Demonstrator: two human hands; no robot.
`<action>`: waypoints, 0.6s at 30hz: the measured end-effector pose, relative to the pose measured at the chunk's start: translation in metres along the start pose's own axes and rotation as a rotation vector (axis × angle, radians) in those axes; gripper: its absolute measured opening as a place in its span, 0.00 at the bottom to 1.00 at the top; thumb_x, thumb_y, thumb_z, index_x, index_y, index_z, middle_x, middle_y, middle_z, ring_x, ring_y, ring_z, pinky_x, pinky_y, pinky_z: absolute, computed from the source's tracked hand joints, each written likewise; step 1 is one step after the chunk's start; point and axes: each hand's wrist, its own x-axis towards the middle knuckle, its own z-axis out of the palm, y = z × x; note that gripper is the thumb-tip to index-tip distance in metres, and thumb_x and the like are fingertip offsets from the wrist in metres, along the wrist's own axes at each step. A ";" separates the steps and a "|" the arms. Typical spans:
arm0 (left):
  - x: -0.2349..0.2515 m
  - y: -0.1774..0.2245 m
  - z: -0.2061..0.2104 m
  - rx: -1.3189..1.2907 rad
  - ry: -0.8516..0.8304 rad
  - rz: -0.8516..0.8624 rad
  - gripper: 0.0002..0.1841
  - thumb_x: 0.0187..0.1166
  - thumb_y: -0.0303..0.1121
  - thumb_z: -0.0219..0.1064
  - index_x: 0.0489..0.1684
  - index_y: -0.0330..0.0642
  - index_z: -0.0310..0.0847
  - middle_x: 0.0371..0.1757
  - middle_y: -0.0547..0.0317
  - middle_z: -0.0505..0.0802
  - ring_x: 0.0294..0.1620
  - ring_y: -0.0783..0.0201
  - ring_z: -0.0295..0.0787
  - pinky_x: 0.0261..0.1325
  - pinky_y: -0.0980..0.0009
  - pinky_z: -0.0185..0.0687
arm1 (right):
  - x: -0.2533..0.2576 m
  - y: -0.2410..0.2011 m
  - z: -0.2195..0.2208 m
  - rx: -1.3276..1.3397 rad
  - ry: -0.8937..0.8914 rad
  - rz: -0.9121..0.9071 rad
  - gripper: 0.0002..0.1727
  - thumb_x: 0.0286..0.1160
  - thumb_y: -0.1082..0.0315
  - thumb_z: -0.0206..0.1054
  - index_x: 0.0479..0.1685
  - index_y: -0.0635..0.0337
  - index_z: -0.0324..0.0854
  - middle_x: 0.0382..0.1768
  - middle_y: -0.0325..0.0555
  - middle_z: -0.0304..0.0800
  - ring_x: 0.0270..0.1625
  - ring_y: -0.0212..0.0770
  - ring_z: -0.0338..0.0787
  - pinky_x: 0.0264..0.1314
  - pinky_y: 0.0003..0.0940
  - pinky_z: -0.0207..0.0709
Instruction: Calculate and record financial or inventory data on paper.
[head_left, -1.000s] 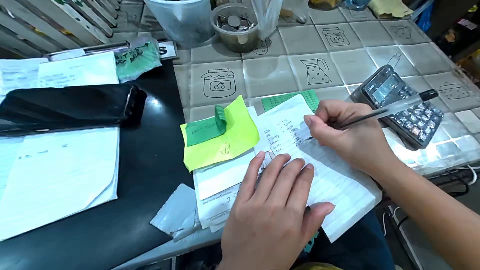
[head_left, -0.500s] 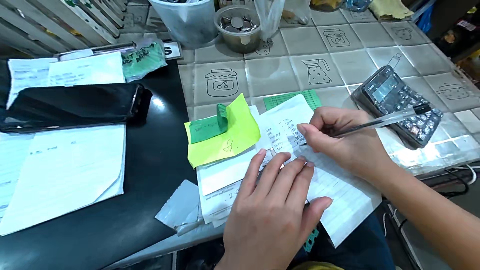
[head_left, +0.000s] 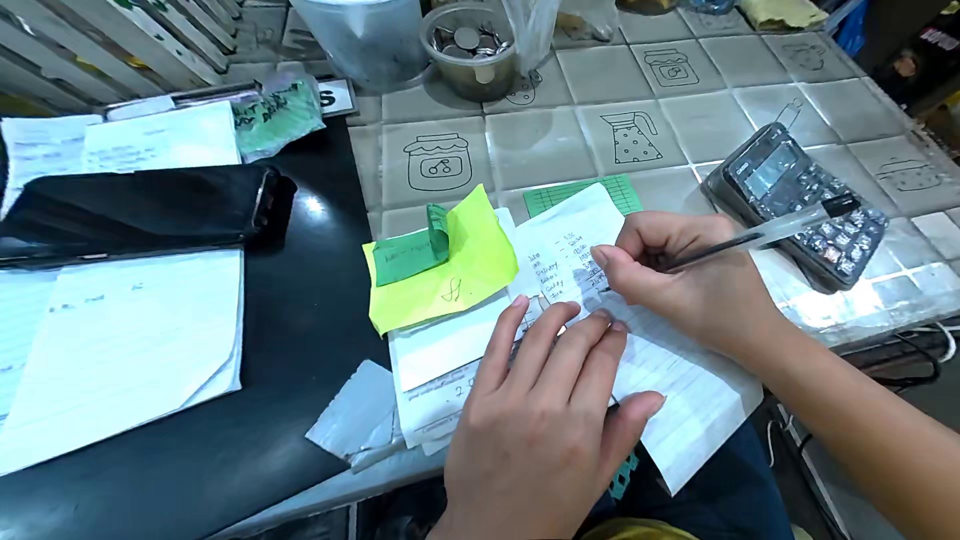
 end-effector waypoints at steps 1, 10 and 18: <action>0.000 0.000 0.000 -0.001 0.000 -0.001 0.27 0.86 0.60 0.53 0.58 0.52 0.92 0.63 0.65 0.94 0.75 0.59 0.83 0.87 0.47 0.61 | 0.000 0.000 0.000 -0.007 0.001 -0.006 0.14 0.79 0.68 0.68 0.22 0.53 0.80 0.17 0.30 0.79 0.20 0.19 0.77 0.18 0.14 0.67; -0.001 -0.001 -0.001 -0.010 -0.023 0.004 0.28 0.86 0.61 0.53 0.60 0.52 0.92 0.66 0.64 0.93 0.77 0.58 0.81 0.87 0.47 0.60 | 0.000 -0.001 -0.001 -0.025 0.008 -0.011 0.15 0.78 0.69 0.67 0.20 0.53 0.78 0.16 0.29 0.76 0.19 0.17 0.73 0.17 0.13 0.61; -0.007 -0.001 -0.017 -0.219 -0.330 0.260 0.29 0.79 0.32 0.61 0.83 0.62 0.72 0.86 0.64 0.77 0.90 0.56 0.65 0.89 0.42 0.56 | 0.005 0.001 -0.006 0.151 0.014 0.106 0.15 0.81 0.69 0.66 0.21 0.53 0.78 0.17 0.29 0.78 0.19 0.20 0.77 0.19 0.14 0.69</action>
